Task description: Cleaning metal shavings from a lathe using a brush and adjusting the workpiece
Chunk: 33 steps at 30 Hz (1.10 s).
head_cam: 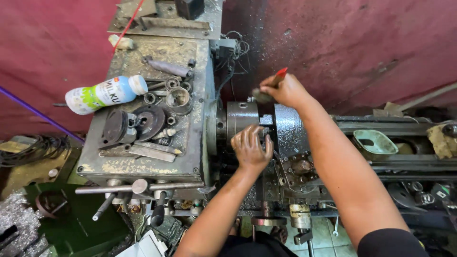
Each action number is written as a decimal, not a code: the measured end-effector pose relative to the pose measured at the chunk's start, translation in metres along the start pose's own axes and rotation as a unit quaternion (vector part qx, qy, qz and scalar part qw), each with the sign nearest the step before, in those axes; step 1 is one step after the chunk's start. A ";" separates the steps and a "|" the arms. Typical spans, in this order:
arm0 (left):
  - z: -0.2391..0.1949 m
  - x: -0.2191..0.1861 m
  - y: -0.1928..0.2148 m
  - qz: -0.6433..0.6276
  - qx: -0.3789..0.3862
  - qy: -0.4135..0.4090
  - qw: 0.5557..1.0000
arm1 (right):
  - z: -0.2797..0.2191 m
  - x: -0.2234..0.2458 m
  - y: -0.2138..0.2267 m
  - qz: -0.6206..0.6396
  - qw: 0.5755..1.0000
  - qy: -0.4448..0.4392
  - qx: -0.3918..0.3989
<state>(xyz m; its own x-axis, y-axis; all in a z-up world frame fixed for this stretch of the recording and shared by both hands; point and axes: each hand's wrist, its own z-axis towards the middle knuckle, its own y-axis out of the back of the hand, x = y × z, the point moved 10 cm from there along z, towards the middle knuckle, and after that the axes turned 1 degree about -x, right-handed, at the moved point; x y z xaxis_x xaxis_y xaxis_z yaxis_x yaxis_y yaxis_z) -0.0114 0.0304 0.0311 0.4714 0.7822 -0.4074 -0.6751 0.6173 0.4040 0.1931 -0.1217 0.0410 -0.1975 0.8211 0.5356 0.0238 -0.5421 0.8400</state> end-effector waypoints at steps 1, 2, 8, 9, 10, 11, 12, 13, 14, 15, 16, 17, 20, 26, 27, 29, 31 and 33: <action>-0.010 0.000 0.002 -0.001 0.003 0.001 1.000 | -0.009 0.011 0.002 0.000 1.000 -0.003 0.001; -0.017 -0.001 0.004 -0.009 -0.002 -0.015 1.000 | -0.017 0.042 0.008 0.091 0.992 0.088 0.004; -0.057 0.003 0.008 -0.033 -0.008 -0.042 0.999 | -0.071 0.130 0.013 0.216 0.945 0.231 0.079; -0.060 0.001 0.013 -0.038 -0.004 -0.045 0.998 | -0.074 0.131 0.009 0.200 0.947 0.235 0.087; -0.067 0.003 0.012 -0.037 -0.003 -0.044 0.998 | -0.071 0.124 0.007 0.201 0.947 0.235 0.088; -0.074 0.004 0.011 -0.053 -0.005 -0.052 0.997 | -0.067 0.114 0.006 0.165 0.957 0.228 0.066; -0.080 0.005 0.009 -0.071 -0.006 -0.062 0.996 | -0.062 0.103 0.008 0.127 0.967 0.219 0.041; -0.087 0.007 0.008 -0.073 -0.006 -0.063 0.995 | -0.065 0.104 0.016 0.127 0.967 0.218 0.039; -0.094 0.008 0.007 -0.071 -0.005 -0.069 0.995 | -0.065 0.102 0.025 0.081 0.977 0.194 0.027; -0.100 0.010 0.006 -0.069 -0.005 -0.075 0.995 | -0.065 0.099 0.034 0.035 0.985 0.169 0.014; -0.103 0.012 0.007 -0.069 -0.005 -0.075 0.995 | -0.063 0.088 0.032 0.035 0.985 0.169 0.014; -0.107 0.012 0.007 -0.074 0.006 -0.084 0.994 | -0.061 0.080 0.037 0.002 0.984 0.176 -0.036; -0.122 0.018 0.004 -0.070 0.021 -0.097 0.993 | -0.066 0.077 0.043 -0.003 0.976 0.195 -0.095; -0.126 0.016 0.009 -0.044 0.054 -0.111 0.991 | -0.073 0.059 0.018 0.009 0.970 0.217 -0.110; -0.129 0.017 0.008 -0.034 0.068 -0.108 0.991 | -0.074 0.059 0.017 0.012 0.972 0.213 -0.097; -0.131 0.019 0.008 -0.030 0.079 -0.099 0.991 | -0.078 0.055 0.013 0.009 0.976 0.198 -0.093; -0.128 0.018 0.012 -0.029 0.091 -0.094 0.991 | -0.086 0.049 0.014 0.005 0.979 0.179 -0.093; -0.120 0.019 0.013 -0.021 0.127 -0.072 0.989 | -0.091 0.041 0.000 -0.060 0.989 0.132 -0.028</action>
